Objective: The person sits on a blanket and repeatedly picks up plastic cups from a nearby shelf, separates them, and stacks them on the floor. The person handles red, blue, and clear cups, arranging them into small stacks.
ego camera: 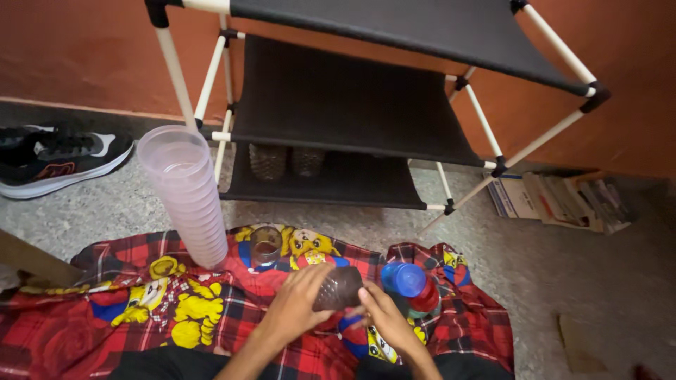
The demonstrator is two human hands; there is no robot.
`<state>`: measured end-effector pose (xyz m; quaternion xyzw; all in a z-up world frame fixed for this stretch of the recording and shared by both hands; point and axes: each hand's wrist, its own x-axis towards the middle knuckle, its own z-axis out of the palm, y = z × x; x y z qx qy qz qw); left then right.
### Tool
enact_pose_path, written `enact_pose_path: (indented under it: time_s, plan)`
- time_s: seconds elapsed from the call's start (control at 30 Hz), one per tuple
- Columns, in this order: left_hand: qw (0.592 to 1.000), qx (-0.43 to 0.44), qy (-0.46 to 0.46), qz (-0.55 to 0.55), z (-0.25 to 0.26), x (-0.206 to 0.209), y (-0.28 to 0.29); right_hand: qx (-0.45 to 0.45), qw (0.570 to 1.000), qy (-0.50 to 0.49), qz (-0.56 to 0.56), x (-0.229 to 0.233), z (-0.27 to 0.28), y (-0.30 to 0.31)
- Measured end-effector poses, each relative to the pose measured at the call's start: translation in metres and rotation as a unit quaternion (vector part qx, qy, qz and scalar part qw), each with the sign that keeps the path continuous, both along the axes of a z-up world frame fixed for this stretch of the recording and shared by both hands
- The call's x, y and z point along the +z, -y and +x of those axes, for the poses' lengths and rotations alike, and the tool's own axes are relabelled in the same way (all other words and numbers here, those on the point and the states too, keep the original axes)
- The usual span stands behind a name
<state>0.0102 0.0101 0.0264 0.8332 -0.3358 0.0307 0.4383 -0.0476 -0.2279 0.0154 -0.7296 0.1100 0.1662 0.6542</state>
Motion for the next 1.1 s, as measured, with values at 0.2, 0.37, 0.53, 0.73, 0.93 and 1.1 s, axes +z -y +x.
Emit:
enact_pose_path:
  time_s: [0.2,0.37,0.53,0.73,0.93,1.1]
  plan:
    - [0.987,-0.058,0.134,0.071,-0.015,0.002,0.007,-0.009,0.993,-0.098,-0.063,-0.007,-0.007,0.012]
    - [0.989,-0.078,0.089,0.087,-0.018,-0.004,0.011,-0.002,0.999,-0.025,0.027,-0.064,-0.018,0.038]
    - [0.97,-0.077,0.152,0.173,-0.02,-0.017,0.015,-0.049,0.997,-0.015,0.062,-0.108,-0.033,0.029]
    - [0.98,-0.075,0.025,0.182,-0.011,-0.02,0.007,0.139,0.941,0.277,-0.139,-0.064,-0.021,0.006]
    - [0.959,-0.056,-0.007,0.277,-0.011,-0.018,0.015,0.074,0.974,0.165,-0.136,-0.041,-0.021,-0.009]
    - [0.962,-0.014,0.122,0.242,-0.02,-0.019,0.028,-0.031,0.998,-0.058,0.021,-0.074,-0.016,0.001]
